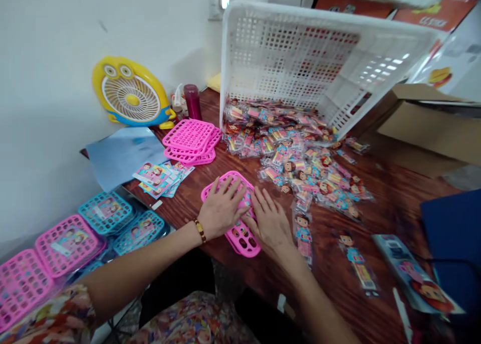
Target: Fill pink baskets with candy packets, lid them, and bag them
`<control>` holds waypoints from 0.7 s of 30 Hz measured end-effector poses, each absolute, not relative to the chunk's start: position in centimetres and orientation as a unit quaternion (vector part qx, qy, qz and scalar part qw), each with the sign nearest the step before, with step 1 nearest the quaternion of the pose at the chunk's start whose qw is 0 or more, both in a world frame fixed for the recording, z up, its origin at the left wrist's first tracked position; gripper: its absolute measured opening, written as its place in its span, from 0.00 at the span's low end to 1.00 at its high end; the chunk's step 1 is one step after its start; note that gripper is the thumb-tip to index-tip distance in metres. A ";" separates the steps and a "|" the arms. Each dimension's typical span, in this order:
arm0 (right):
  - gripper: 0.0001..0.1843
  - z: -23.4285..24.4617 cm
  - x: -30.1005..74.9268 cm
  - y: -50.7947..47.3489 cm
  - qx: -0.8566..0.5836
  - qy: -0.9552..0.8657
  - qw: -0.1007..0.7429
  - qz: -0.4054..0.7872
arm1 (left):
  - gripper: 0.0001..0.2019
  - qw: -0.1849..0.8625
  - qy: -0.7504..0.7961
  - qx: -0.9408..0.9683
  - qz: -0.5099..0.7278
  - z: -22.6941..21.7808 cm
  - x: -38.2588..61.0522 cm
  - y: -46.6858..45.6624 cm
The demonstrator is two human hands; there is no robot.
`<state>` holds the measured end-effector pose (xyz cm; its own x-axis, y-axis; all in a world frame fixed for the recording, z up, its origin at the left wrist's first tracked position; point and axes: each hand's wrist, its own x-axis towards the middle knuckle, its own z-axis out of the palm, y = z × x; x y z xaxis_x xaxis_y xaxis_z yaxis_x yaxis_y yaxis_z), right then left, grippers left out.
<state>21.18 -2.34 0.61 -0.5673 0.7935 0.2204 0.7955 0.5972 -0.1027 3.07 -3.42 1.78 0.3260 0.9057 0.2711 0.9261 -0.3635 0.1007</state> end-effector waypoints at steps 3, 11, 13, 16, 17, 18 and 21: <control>0.33 0.6 21.2 -2.5 -0.464 -0.879 0.104 0.006 | 0.25 0.030 -0.567 -0.811 -0.144 1.5 3.4 -3.8; 0.35 1.3 18.2 -4.0 -0.575 -0.815 0.067 0.031 | 0.19 -0.023 -0.449 -0.862 -0.234 0.6 0.5 -0.5; 0.37 1.8 17.1 -4.9 -0.605 -0.792 0.050 0.056 | 0.19 -0.041 -0.391 -0.891 -0.228 0.8 -0.9 0.7; 0.37 2.5 16.9 -5.3 -0.596 -0.795 0.029 0.112 | 0.19 -0.018 -0.412 -0.881 -0.230 1.6 -2.0 0.6; 0.35 2.6 17.2 -5.0 -0.587 -0.799 0.028 0.124 | 0.19 -0.002 -0.444 -0.863 -0.241 1.9 -1.9 -0.2; 0.34 2.8 17.5 -4.3 -0.576 -0.807 0.033 0.129 | 0.19 0.014 -0.476 -0.841 -0.256 2.0 -1.6 -1.3; 0.31 2.9 17.9 -0.9 -0.523 -0.842 0.070 0.114 | 0.21 0.038 -0.538 -0.795 -0.279 1.7 0.4 -5.5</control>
<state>17.94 -0.90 2.89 -0.4427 0.8967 -0.0017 0.8647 0.4264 -0.2655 0.36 -5.46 1.71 0.2657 0.8338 0.4839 0.8761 -0.4183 0.2398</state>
